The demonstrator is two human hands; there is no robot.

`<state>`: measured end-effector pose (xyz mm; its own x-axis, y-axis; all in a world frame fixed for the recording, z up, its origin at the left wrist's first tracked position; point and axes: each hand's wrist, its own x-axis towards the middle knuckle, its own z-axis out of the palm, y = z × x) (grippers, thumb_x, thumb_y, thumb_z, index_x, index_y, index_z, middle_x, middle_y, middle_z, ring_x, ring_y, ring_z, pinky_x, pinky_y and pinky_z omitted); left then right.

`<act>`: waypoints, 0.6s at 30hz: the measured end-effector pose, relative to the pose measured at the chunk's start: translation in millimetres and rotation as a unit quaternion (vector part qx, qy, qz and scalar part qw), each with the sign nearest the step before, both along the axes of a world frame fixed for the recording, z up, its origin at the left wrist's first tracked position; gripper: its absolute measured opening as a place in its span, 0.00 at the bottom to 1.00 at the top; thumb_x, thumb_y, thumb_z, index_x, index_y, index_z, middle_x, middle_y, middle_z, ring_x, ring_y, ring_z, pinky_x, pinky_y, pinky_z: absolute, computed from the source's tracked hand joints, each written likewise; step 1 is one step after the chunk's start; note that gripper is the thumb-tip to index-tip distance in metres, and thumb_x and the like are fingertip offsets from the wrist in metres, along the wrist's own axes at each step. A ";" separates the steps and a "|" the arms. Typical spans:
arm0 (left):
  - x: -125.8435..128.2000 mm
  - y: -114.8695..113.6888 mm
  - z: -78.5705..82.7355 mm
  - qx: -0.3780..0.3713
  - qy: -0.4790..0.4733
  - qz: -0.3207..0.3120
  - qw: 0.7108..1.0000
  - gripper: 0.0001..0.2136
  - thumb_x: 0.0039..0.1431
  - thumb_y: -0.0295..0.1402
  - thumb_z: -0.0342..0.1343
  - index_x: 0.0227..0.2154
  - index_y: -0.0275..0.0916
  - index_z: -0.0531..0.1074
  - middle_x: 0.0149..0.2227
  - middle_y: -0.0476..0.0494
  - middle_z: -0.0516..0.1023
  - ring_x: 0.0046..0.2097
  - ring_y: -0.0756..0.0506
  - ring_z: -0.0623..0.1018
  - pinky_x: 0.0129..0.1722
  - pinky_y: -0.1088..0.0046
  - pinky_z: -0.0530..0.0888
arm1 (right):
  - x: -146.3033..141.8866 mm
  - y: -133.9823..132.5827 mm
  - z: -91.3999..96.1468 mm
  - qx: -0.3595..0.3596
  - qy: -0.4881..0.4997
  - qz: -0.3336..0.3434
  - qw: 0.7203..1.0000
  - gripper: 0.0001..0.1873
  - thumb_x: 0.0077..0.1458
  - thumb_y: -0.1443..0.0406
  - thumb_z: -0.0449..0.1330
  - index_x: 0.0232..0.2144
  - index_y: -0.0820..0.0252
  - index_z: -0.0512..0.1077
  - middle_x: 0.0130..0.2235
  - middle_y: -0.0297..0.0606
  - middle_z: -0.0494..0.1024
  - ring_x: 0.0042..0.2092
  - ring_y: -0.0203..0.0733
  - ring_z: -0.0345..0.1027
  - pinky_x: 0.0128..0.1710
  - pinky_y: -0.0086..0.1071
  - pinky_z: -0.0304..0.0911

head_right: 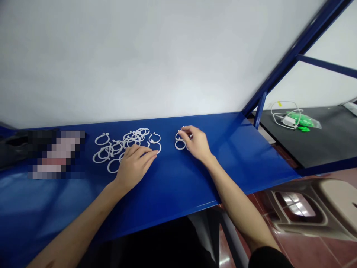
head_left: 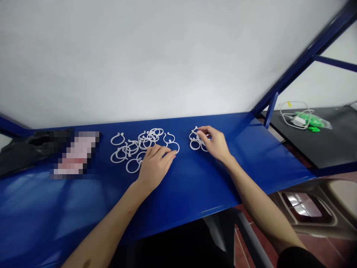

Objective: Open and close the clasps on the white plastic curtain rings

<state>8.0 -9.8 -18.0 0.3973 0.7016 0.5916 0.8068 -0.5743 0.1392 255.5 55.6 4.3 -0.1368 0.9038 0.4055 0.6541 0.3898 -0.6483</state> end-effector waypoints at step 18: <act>4.5 4.8 -0.6 -0.183 -0.263 0.008 0.947 0.06 0.67 0.34 0.52 0.37 0.42 0.74 0.35 0.48 0.79 0.35 0.47 0.77 0.37 0.69 0.74 | -49.5 -37.7 -22.3 -0.067 0.189 0.187 0.962 0.10 0.62 0.56 0.62 0.38 0.57 0.74 0.29 0.33 0.80 0.27 0.35 0.75 0.30 0.29 0.71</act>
<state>12.5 -5.0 -18.6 0.1016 0.9014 0.4209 0.5784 -0.3978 0.7122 206.0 18.0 -18.0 -0.3279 0.8678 0.3734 0.1932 0.4485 -0.8727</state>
